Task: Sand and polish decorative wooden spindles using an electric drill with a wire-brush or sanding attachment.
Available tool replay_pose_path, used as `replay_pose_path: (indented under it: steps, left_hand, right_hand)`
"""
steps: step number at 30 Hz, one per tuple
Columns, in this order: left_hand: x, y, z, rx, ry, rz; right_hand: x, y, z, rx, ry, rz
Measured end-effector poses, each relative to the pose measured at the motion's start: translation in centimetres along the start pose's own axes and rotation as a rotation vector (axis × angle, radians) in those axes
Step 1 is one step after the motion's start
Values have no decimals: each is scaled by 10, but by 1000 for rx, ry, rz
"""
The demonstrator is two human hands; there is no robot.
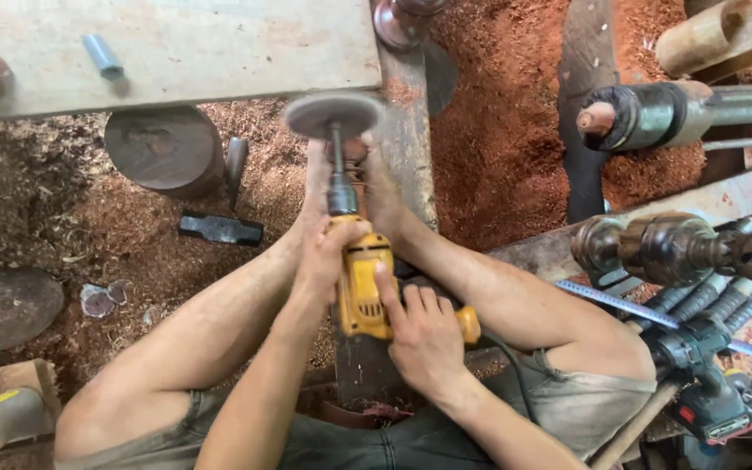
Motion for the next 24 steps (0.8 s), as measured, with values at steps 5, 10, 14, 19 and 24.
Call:
replay_pose_path:
  steps: [5,10,14,19,24]
  left_hand:
    - [-15,6,10,-6,58,28]
    - [-28,21,28,-8,47,19]
    - [-20,14,15,4,84,38]
    - [-15,4,-1,10,86,44]
    - [-24,20,16,-47,188,20]
  right_hand:
    - [9,8,14,-28,3,76]
    - [9,24,21,-55,14,79]
    - [10,16,20,-62,39,74]
    - [3,-1,19,-39,-10,108]
    - [4,11,27,-95,34,114]
Point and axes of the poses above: each hand's wrist, its own y-axis away from the middle knuckle, its own x-axis out of the palm, z = x × y, the point moved 10 cm from there along -y, towards the middle knuckle, and after that the axes turned 11 degrees about x, right-handed, at the moved point
